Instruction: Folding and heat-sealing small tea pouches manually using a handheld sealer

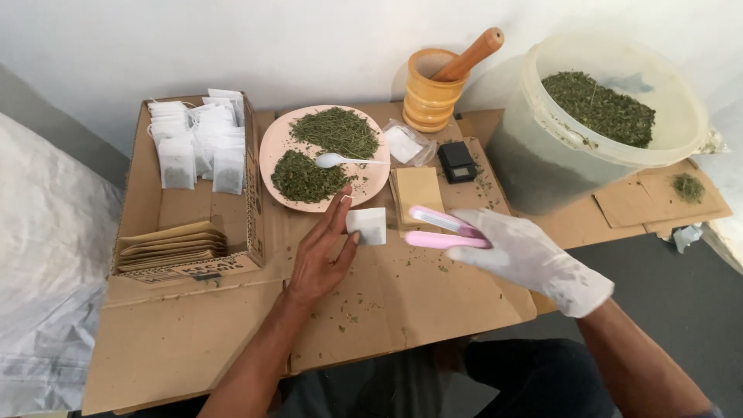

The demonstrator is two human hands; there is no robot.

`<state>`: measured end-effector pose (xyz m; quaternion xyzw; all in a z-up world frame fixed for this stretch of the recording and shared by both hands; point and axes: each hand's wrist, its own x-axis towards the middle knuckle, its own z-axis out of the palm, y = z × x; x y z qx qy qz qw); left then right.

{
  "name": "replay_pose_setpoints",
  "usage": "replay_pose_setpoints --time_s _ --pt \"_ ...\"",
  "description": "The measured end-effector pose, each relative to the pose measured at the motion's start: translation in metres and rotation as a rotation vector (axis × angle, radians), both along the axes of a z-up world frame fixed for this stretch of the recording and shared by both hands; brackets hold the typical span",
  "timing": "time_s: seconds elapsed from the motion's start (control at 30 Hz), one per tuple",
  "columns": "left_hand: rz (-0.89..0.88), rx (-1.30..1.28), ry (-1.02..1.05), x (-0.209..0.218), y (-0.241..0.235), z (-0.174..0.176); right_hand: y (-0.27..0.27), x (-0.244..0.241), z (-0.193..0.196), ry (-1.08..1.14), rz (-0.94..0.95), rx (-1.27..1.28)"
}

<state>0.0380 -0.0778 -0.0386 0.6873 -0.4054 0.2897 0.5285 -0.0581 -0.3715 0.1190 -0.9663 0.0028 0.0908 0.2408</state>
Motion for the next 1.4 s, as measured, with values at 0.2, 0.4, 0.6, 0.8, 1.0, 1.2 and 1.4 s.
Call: replay_pose_setpoints --time_s 0.2,0.4,0.6,0.8,1.0,1.2,1.4 --pt "-0.055 0.011 0.010 -0.005 -0.002 0.003 0.009 0.034 -0.023 0.001 0.057 0.039" --pt "-0.082 0.025 -0.005 -0.006 -0.008 0.004 0.019 0.053 -0.039 0.001 0.095 0.057" --pt "-0.055 0.051 -0.003 -0.001 -0.005 0.002 0.028 0.063 -0.055 0.059 0.068 0.083" --pt "-0.042 0.120 0.033 -0.001 -0.003 0.006 0.031 0.072 -0.059 0.075 0.074 0.085" --pt "-0.039 0.135 0.038 -0.002 -0.003 0.011 0.033 0.074 -0.065 0.051 0.067 0.079" --pt "-0.038 0.141 0.050 -0.002 -0.002 0.008 0.029 0.077 -0.075 0.038 0.055 0.093" --pt "-0.029 0.142 0.058 -0.003 -0.002 0.009 0.031 0.076 -0.071 0.033 0.073 0.082"
